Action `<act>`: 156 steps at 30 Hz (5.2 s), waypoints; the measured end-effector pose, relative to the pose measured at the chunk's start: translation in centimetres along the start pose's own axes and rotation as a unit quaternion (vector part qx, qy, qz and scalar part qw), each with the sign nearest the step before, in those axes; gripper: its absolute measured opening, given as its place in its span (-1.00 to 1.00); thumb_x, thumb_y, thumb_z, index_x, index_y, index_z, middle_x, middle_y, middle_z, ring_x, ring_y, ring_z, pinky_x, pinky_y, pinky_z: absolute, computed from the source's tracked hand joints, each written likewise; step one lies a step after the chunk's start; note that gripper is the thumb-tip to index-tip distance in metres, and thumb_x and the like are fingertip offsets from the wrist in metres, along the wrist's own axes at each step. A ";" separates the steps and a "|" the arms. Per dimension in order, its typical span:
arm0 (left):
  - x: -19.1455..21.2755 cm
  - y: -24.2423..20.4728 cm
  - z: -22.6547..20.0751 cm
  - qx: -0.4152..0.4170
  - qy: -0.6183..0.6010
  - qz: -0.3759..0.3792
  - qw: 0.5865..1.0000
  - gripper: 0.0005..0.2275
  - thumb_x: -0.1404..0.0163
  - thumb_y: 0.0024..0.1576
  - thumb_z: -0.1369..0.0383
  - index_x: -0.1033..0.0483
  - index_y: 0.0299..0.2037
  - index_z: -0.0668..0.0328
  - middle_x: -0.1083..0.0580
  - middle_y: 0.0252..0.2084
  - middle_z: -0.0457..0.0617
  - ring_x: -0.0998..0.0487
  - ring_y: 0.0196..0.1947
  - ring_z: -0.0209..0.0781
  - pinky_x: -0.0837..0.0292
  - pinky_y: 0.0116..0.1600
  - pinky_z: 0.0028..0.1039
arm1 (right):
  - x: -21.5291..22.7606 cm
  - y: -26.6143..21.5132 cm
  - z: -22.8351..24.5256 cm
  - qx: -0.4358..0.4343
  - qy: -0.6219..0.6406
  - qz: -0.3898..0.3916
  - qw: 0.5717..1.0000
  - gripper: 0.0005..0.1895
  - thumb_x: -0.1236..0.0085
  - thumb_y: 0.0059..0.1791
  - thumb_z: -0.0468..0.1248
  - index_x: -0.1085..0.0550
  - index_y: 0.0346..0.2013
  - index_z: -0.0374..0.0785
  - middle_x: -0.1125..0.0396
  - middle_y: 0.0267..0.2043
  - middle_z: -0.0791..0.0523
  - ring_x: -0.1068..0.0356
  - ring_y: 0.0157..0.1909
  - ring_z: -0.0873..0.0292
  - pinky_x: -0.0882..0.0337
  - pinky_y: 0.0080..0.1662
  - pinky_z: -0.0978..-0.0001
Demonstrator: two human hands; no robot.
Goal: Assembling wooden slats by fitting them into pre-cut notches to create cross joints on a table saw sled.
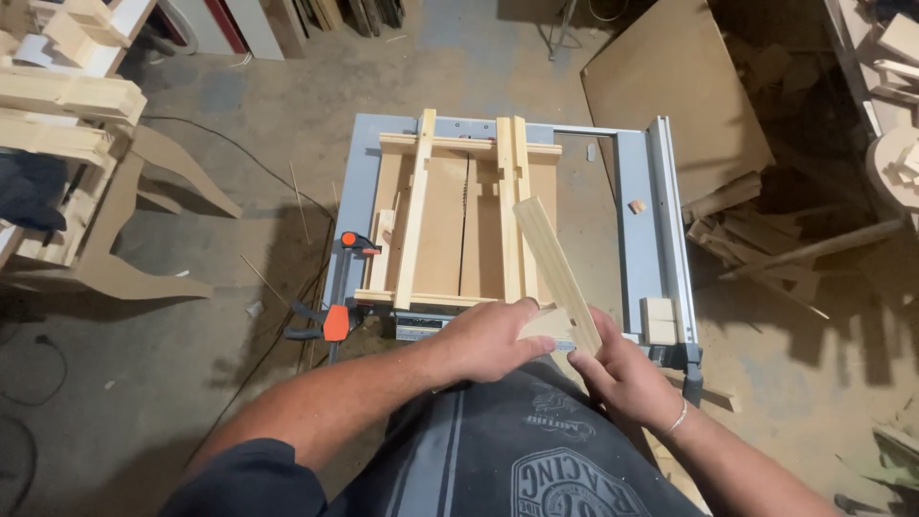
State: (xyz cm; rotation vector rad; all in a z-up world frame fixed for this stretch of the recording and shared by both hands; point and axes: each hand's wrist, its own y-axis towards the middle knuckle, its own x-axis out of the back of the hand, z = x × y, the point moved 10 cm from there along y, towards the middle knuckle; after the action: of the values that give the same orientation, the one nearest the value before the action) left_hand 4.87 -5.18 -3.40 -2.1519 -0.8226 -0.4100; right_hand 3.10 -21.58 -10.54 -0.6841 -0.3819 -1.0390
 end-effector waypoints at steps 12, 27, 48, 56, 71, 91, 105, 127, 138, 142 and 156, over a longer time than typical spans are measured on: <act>0.2 -0.2 -0.6 -0.017 0.005 0.032 0.999 -0.59 0.13 0.24 -0.01 -0.36 0.15 0.05 -0.53 -0.05 0.06 -0.56 -0.12 -0.02 -0.44 -0.18 -0.24 | -1.0 -0.2 4.2 0.136 0.316 0.169 0.924 -0.48 0.02 0.08 -0.02 -0.16 0.15 -0.32 -0.30 -0.64 0.12 -0.29 -0.81 0.22 -0.38 -0.75 0.48; 1.8 0.6 0.5 -0.006 -0.009 0.022 1.000 -0.59 0.15 0.28 0.03 -0.39 0.20 0.06 -0.53 -0.17 0.01 -0.54 -0.30 -0.16 -0.41 -0.32 -0.38 | 0.6 1.6 1.9 -0.035 0.001 0.005 0.999 -0.27 -0.02 -0.02 0.04 -0.13 0.40 -0.05 -0.46 0.02 0.16 -0.50 -0.09 0.20 -0.47 -0.04 0.33; 2.5 1.4 0.0 -0.050 0.022 0.012 0.998 -0.59 0.15 0.27 0.00 -0.41 0.11 0.13 -0.55 -0.09 0.12 -0.58 -0.17 -0.02 -0.48 -0.17 -0.25 | 0.5 1.9 5.2 0.037 0.172 0.112 0.978 -0.42 -0.01 0.01 0.00 -0.19 0.24 -0.18 -0.31 -0.76 0.13 -0.31 -0.81 0.23 -0.40 -0.71 0.44; 3.0 2.3 0.2 -0.047 0.020 -0.006 0.999 -0.51 0.14 0.22 -0.03 -0.37 0.22 0.12 -0.55 -0.04 0.14 -0.59 -0.13 0.02 -0.46 -0.16 -0.24 | 1.4 2.4 3.7 -0.017 0.037 0.024 0.999 -0.34 -0.01 -0.02 0.06 -0.18 0.34 -0.01 -0.35 -0.46 0.20 -0.28 -0.59 0.29 -0.37 -0.50 0.40; 4.5 4.2 -0.2 -0.077 0.026 -0.029 0.996 -0.45 0.16 0.20 -0.02 -0.32 0.34 0.04 -0.57 -0.02 0.17 -0.61 -0.18 0.05 -0.47 -0.10 -0.17 | 2.6 3.7 4.2 -0.025 -0.005 0.017 1.000 -0.35 0.00 0.01 0.05 -0.12 0.34 -0.02 -0.33 -0.59 0.18 -0.32 -0.64 0.22 -0.35 -0.55 0.35; 10.5 7.8 9.8 0.004 -0.183 -0.268 0.946 -0.40 0.34 0.01 -0.36 -0.30 -0.26 0.02 -0.19 -0.55 -0.15 -0.16 -0.62 -0.31 -0.08 -0.53 -0.36 | 4.9 0.3 14.3 0.125 0.457 0.106 0.874 -0.02 0.16 -0.09 0.37 -0.02 0.50 -0.04 -0.17 0.42 -0.03 -0.54 0.10 -0.08 -0.62 0.06 0.06; 6.6 10.4 8.7 -0.095 -0.349 -0.201 0.911 -0.64 0.19 0.33 0.07 -0.37 0.05 0.21 -0.24 -0.57 -0.16 -0.20 -0.67 -0.40 -0.18 -0.65 -0.58 | 4.9 -1.5 15.7 0.128 0.389 -0.079 0.909 -0.18 0.08 -0.04 0.15 -0.08 0.49 0.01 -0.66 -0.05 0.03 -0.66 -0.19 0.19 -0.56 0.09 0.22; 5.6 12.6 9.8 -0.135 -0.561 -0.207 0.790 -0.88 -0.06 0.20 0.36 -0.35 -0.30 0.08 -0.21 -0.64 -0.11 -0.26 -0.74 -0.29 -0.33 -0.56 -0.42 | -0.4 -5.5 21.4 0.434 0.221 0.224 0.844 -0.42 0.15 0.26 0.13 -0.08 0.47 -0.05 -0.22 0.40 0.00 -0.28 0.40 -0.01 -0.27 0.40 0.00; 5.7 11.8 7.3 -0.114 -0.515 -0.212 0.822 -0.83 -0.11 0.16 0.50 -0.33 -0.35 0.09 -0.30 -0.66 -0.09 -0.30 -0.76 -0.26 -0.23 -0.65 -0.47 | -1.1 -4.5 19.4 0.370 0.156 0.264 0.877 -0.26 0.33 0.17 0.33 -0.20 0.40 -0.15 -0.18 0.43 -0.04 -0.23 0.43 -0.06 -0.20 0.39 0.00; 6.1 11.4 7.0 -0.104 -0.504 -0.213 0.831 -0.83 -0.09 0.17 0.49 -0.31 -0.27 0.07 -0.33 -0.60 -0.08 -0.30 -0.75 -0.28 -0.23 -0.65 -0.48 | -1.7 -3.8 17.0 0.400 0.159 0.259 0.865 -0.34 0.30 0.21 0.20 -0.20 0.40 -0.21 -0.11 0.47 0.02 -0.09 0.52 -0.07 -0.07 0.48 -0.04; 6.9 10.0 6.4 -0.064 -0.446 -0.227 0.863 -0.68 0.01 0.22 0.46 -0.21 0.12 -0.04 -0.48 -0.29 -0.02 -0.30 -0.70 -0.36 -0.26 -0.64 -0.54 | -11.6 3.4 -17.2 -0.272 0.096 0.188 0.939 -0.12 0.39 -0.16 0.44 -0.32 0.38 0.30 -0.06 0.52 0.26 -0.07 0.53 0.16 -0.06 0.49 0.18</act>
State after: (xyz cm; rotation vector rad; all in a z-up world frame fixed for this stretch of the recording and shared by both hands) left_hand 16.79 -2.21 -9.46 -2.2277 -1.8761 0.3828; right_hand 0.24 -24.49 -31.18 -1.0907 0.2195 -0.8323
